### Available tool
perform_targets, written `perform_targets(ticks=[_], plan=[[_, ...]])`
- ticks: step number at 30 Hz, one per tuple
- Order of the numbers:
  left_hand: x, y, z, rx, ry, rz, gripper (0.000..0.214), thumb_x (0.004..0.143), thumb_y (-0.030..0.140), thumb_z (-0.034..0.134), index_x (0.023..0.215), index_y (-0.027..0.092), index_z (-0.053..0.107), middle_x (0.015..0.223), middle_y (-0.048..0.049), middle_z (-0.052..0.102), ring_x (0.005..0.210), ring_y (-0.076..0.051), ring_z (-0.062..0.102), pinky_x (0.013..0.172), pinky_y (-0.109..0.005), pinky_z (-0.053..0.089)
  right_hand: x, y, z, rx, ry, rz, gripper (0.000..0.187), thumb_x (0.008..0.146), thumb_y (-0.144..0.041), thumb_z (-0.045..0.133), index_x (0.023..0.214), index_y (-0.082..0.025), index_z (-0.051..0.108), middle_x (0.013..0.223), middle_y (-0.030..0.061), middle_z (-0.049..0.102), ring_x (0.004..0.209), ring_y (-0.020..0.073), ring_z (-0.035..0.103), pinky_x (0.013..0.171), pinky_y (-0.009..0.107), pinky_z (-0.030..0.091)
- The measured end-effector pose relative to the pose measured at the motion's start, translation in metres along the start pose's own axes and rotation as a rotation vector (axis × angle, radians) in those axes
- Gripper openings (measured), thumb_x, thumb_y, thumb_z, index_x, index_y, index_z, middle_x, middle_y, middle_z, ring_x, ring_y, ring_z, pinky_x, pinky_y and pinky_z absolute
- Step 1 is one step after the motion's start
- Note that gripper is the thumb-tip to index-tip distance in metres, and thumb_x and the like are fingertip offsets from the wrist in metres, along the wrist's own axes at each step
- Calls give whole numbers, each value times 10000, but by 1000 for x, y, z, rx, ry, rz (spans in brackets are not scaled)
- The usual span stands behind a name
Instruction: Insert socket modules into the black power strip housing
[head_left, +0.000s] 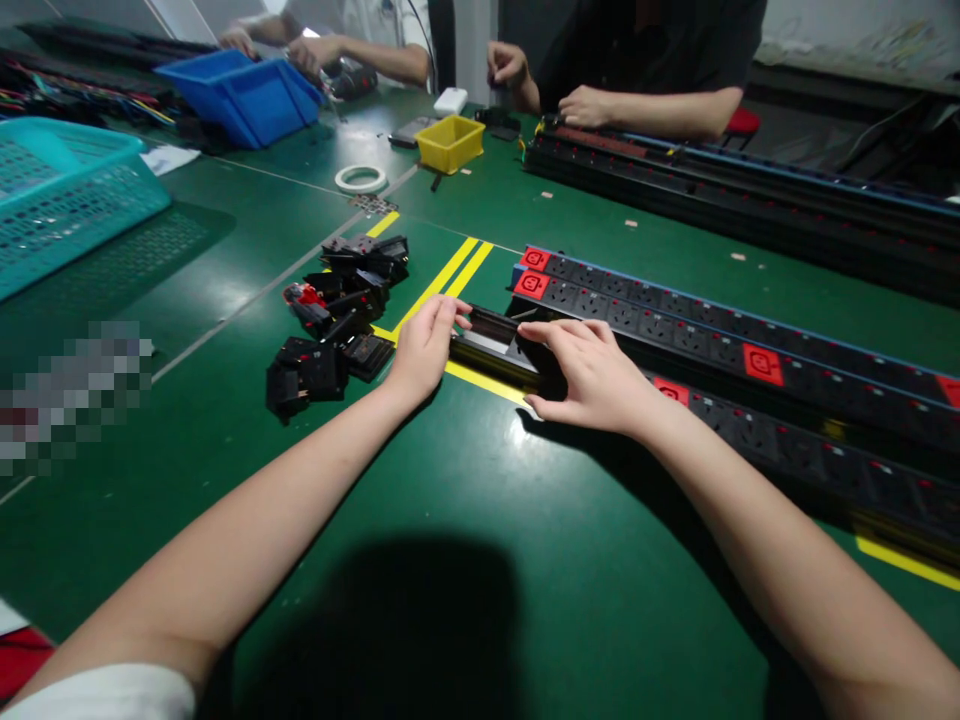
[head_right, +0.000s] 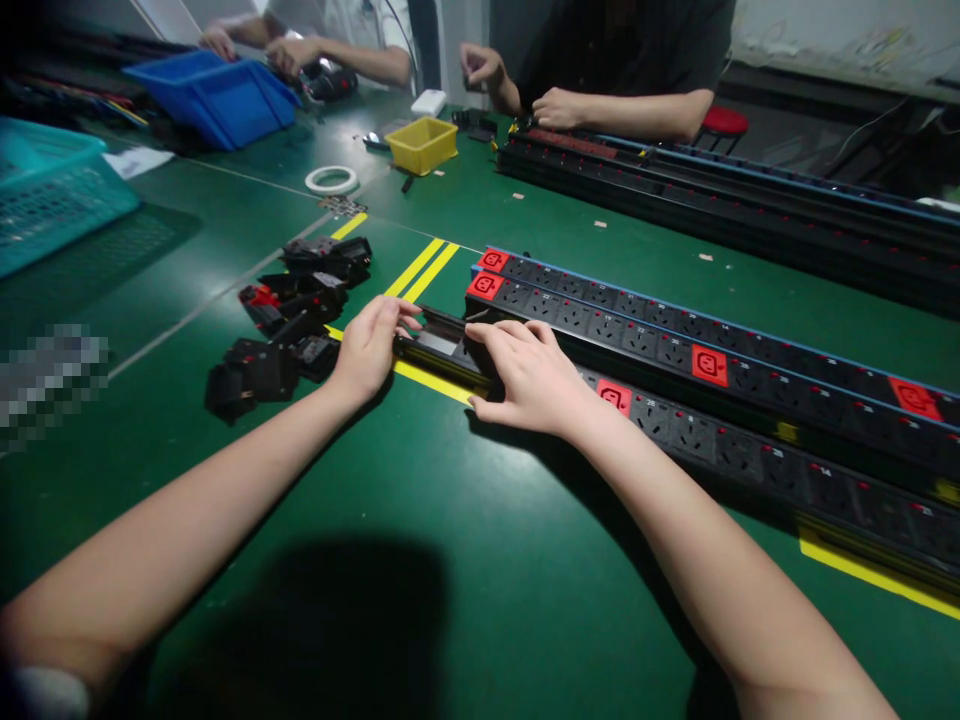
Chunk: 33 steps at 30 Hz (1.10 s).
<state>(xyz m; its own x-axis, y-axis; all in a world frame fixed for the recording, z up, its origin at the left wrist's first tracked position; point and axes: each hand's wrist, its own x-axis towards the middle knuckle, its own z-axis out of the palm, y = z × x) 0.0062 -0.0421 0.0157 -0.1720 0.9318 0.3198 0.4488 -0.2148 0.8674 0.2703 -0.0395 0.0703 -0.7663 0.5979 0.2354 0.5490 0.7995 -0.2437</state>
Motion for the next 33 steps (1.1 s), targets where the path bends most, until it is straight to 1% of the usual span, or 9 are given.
perform_targets(ticks=[2,5,9,14,18,21,24,28,33], plan=[[6,-7,1,-96,53,-70,512,1056,622,381,992,213,682,897,-64,740,748,-165,662,746,-298,535,1,-1,1,-7,8,-7,734,893,-489,676,1507,-133,492,1495,204,633,1382,377,570,1166,547,348],[11,-11,2,-172,129,-163,502,1050,625,398,935,217,666,822,-53,701,648,-140,606,645,-274,496,-1,-3,4,-30,-1,-40,776,926,-457,631,1592,-129,403,1567,211,576,1453,372,513,1179,536,342],[13,-9,3,-196,158,-191,457,1051,578,449,883,212,664,767,-36,677,607,-122,576,597,-253,456,-4,-4,7,-93,-10,-90,876,947,-427,594,1672,-78,248,1641,236,489,1534,361,429,1193,529,340],[13,-9,2,-241,151,-203,402,1076,473,463,881,194,677,755,-14,673,585,-100,545,581,-240,418,-7,-3,7,-159,-87,-178,867,964,-396,553,1712,-151,191,1745,124,367,1620,312,306,1224,481,319],[14,-9,1,-271,144,-247,416,1127,330,381,893,167,684,727,12,663,592,-73,534,604,-225,399,-7,-5,4,-184,-119,-185,913,946,-441,582,1714,-144,189,1764,98,332,1632,315,274,1259,482,277],[14,-8,1,-259,140,-242,429,1133,324,378,883,171,692,717,21,673,605,-79,547,613,-234,394,-5,-7,1,-190,-150,-158,894,957,-467,567,1717,-174,198,1736,95,394,1595,327,330,1258,499,276],[13,-10,0,-260,133,-224,425,1119,339,391,877,184,703,723,19,686,618,-93,546,612,-246,394,-4,-9,-1,-194,-123,-127,790,977,-488,536,1662,-147,340,1635,106,531,1481,341,449,1269,507,245],[12,-14,0,-264,107,-190,391,1088,367,433,897,167,709,749,-7,689,629,-93,551,616,-241,403,-5,-8,1,-198,-60,-93,659,990,-519,524,1534,-149,513,1496,118,643,1381,358,509,1249,536,251],[10,-15,1,-225,108,-153,398,1036,500,490,901,187,696,766,-25,690,610,-108,557,600,-239,418,-6,-4,11,-267,1,-184,688,1005,-462,528,1567,-73,454,1481,173,646,1374,344,525,1191,492,317]])
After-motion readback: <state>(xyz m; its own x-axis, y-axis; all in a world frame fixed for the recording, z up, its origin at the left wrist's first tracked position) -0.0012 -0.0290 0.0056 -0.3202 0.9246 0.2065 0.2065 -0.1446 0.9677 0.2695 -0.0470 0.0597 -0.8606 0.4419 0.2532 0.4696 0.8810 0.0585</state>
